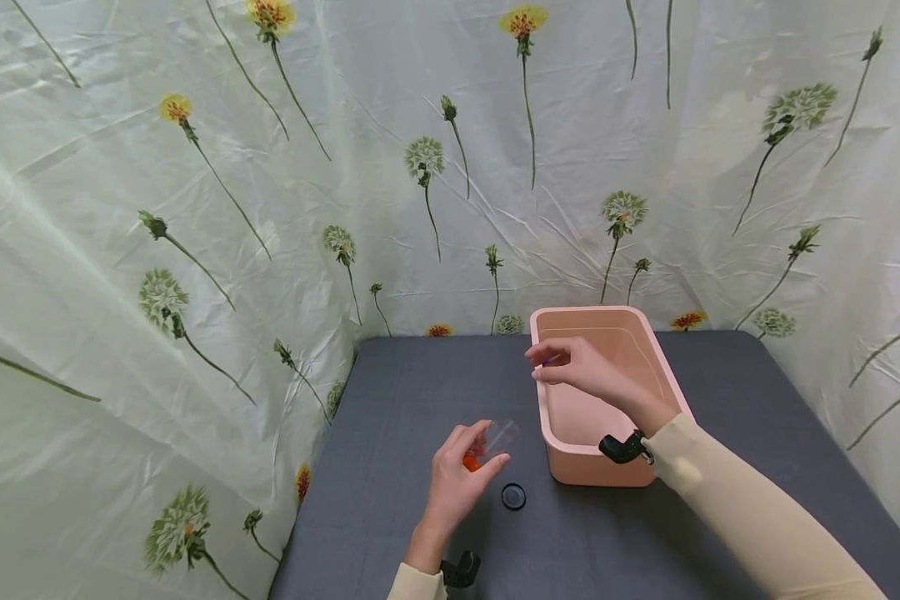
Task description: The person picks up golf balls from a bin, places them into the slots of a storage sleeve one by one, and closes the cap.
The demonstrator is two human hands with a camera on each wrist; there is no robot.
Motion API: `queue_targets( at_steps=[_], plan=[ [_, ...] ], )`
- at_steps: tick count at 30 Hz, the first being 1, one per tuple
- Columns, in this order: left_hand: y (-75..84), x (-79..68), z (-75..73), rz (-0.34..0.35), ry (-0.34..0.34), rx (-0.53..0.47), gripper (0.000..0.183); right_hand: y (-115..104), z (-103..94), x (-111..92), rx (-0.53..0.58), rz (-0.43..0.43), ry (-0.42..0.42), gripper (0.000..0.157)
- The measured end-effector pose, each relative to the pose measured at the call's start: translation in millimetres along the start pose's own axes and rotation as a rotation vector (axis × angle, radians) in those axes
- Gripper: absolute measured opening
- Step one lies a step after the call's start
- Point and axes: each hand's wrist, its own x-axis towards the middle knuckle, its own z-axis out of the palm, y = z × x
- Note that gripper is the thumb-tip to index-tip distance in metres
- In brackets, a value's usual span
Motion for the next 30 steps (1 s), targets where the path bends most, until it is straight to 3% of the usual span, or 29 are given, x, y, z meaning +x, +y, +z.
queue_targets(
  at_steps=[9,13,22,30],
  plan=[
    [-1.9,1.2,0.7,-0.003,0.004,0.004,0.049,8.8,-14.8,18.5,-0.090,0.075,0.051,0.037],
    [-2.8,1.9,1.0,-0.007,0.002,-0.003,0.049,15.3,-19.8,25.9,-0.099,0.070,0.064,0.040],
    [-4.5,2.1,-0.7,-0.013,0.006,-0.003,0.050,43.0,-27.6,42.0,-0.041,0.112,0.096,0.041],
    [-8.5,0.8,-3.0,-0.012,0.021,0.007,0.050,77.1,-39.7,47.8,-0.092,0.182,0.116,0.038]
  ],
)
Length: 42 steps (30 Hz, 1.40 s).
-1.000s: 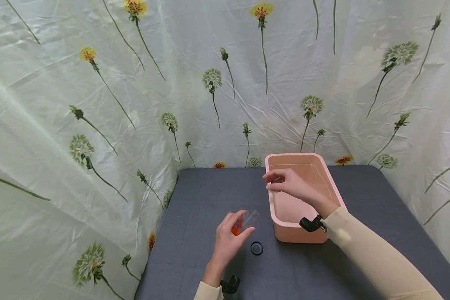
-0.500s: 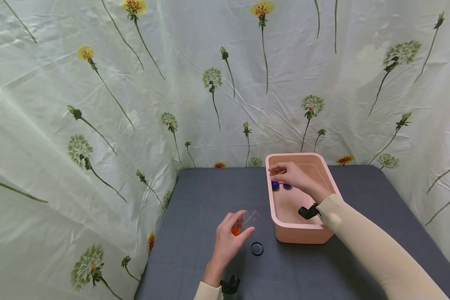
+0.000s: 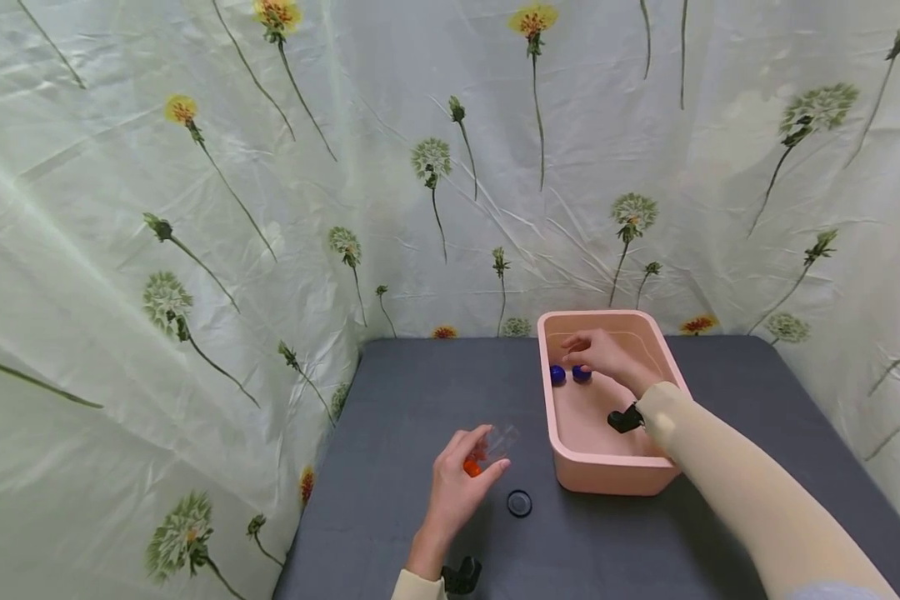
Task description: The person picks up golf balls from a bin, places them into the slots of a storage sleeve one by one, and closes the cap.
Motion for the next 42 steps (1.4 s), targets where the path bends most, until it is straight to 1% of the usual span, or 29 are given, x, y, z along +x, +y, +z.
queue_targets(
  at_steps=[5,9,14,19,23,28,30,35,38,42],
  plan=[
    [-1.9,0.1,-1.3,-0.013,-0.001,-0.006,0.050,12.5,-6.8,0.7,-0.030,0.014,-0.002,0.038],
    [-3.3,0.7,-3.1,-0.023,-0.005,-0.013,0.050,23.7,-11.2,5.0,-0.023,0.051,-0.012,0.037],
    [-5.0,1.3,-4.7,-0.013,-0.004,-0.003,0.050,37.8,-15.0,12.5,-0.049,0.098,-0.015,0.035],
    [-8.0,0.9,-4.7,-0.007,-0.003,0.014,0.050,45.7,-17.2,15.2,-0.086,0.133,-0.051,0.035],
    [-9.8,0.5,-5.2,-0.012,-0.003,0.016,0.050,49.5,-17.8,15.9,-0.114,0.161,-0.086,0.039],
    [-10.0,0.0,-7.5,-0.016,0.006,0.020,0.050,54.3,-16.8,18.6,-0.166,0.137,-0.095,0.039],
    [-10.0,-0.4,-8.4,-0.024,0.006,0.023,0.051,56.1,-15.9,19.9,-0.203,0.110,-0.102,0.037],
    [-11.3,-0.9,-9.6,-0.032,-0.004,0.019,0.051,61.1,-12.0,25.0,-0.273,0.113,-0.112,0.038],
    [-12.7,-0.9,-10.3,-0.029,-0.003,0.011,0.051,64.3,-9.4,28.1,-0.303,0.124,-0.094,0.038],
    [-15.2,-1.5,-10.9,-0.021,0.007,0.007,0.051,66.0,-6.1,30.2,-0.359,0.107,-0.118,0.033]
  ],
)
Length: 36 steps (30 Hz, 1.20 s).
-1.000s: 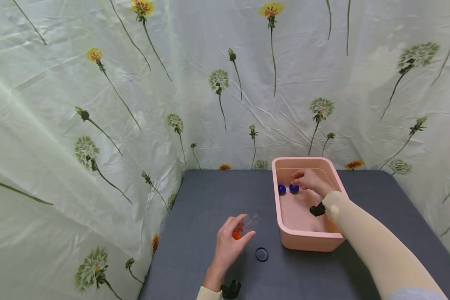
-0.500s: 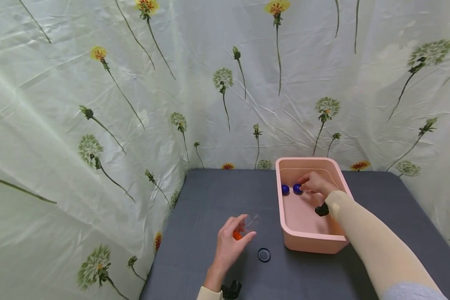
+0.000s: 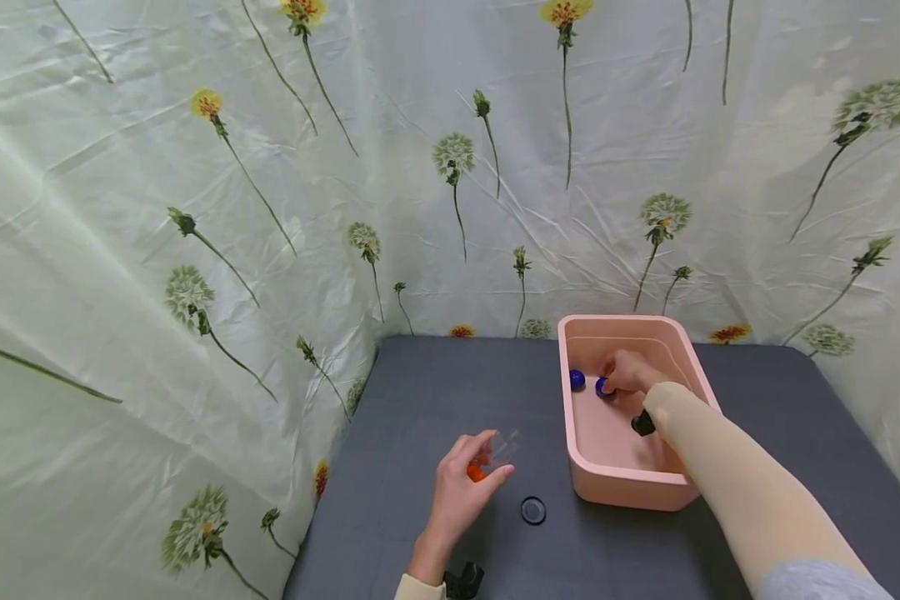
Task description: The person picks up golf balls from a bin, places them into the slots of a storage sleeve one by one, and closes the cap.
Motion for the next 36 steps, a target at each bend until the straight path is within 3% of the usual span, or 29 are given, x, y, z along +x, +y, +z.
queue_targets(
  at_steps=[5,9,15,28,36],
  plan=[
    [-2.3,-1.2,-2.4,-0.006,0.002,-0.001,0.051,-5.3,2.3,-2.0,-0.074,-0.002,-0.083,0.027],
    [-3.2,-2.2,-1.7,-0.010,0.001,-0.006,0.050,-8.0,1.8,-6.5,-0.053,0.004,-0.117,0.025],
    [-1.3,-5.1,1.3,-0.023,0.000,-0.019,0.050,-13.9,3.6,-12.5,-0.042,-0.037,-0.131,0.026],
    [1.6,-4.4,3.9,0.005,-0.009,-0.038,0.049,-26.1,-2.8,-20.1,0.008,-0.021,-0.150,0.034],
    [5.6,-4.0,4.3,0.019,-0.017,-0.040,0.048,-34.6,-8.2,-28.4,0.005,-0.077,-0.166,0.034]
  ],
)
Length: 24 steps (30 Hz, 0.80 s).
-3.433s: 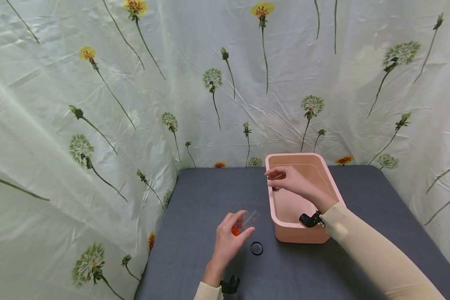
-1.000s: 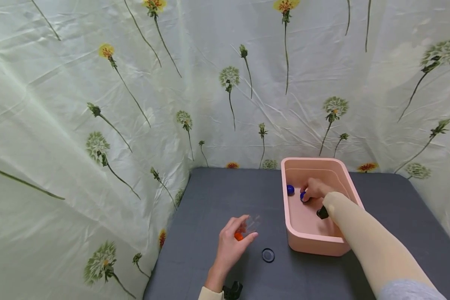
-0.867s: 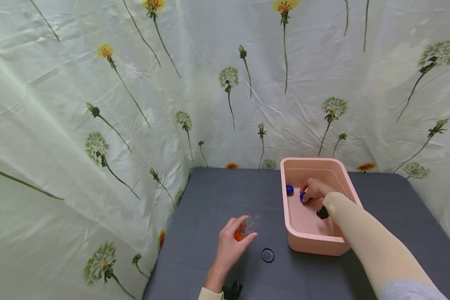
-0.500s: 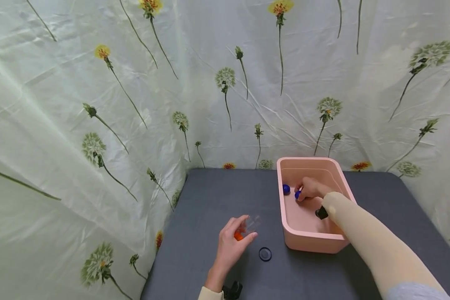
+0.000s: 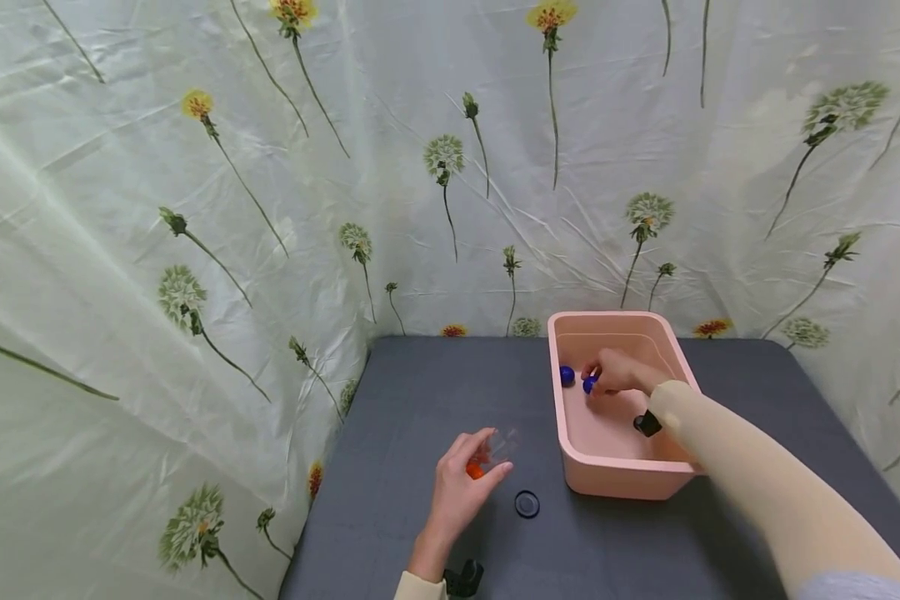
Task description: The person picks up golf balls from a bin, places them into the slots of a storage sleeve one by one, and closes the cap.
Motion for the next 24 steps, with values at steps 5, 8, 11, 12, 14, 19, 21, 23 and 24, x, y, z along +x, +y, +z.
queue_targets(
  at_steps=[5,8,11,12,14,19,21,23,24],
  plan=[
    [2.5,0.1,0.9,-0.014,-0.006,0.001,0.049,-3.5,-2.5,-3.7,0.030,-0.007,0.004,0.037],
    [3.6,-0.2,1.4,-0.021,-0.013,0.001,0.050,-5.9,-3.4,-6.4,0.049,-0.024,0.010,0.040],
    [3.9,-0.5,1.5,-0.027,-0.018,0.002,0.050,-8.7,-3.8,-8.4,0.057,-0.045,0.024,0.041],
    [4.0,-0.5,1.5,-0.028,-0.020,0.001,0.050,-9.9,-3.9,-9.2,0.058,-0.051,0.028,0.040],
    [4.1,-0.5,1.9,-0.026,-0.021,-0.001,0.050,-12.1,-4.7,-11.2,0.066,-0.054,0.040,0.040],
    [4.7,-0.3,3.2,-0.017,-0.016,-0.006,0.050,-17.5,-6.3,-16.9,0.097,-0.054,0.061,0.041],
    [4.8,-0.2,3.9,-0.012,-0.013,-0.005,0.050,-19.1,-6.9,-19.5,0.112,-0.057,0.066,0.041],
    [4.8,-0.3,4.5,-0.006,-0.011,-0.003,0.050,-19.9,-7.7,-22.2,0.123,-0.063,0.070,0.041],
    [5.0,-0.4,4.7,-0.005,-0.011,-0.004,0.050,-20.0,-8.2,-23.5,0.130,-0.068,0.073,0.041]
  ],
)
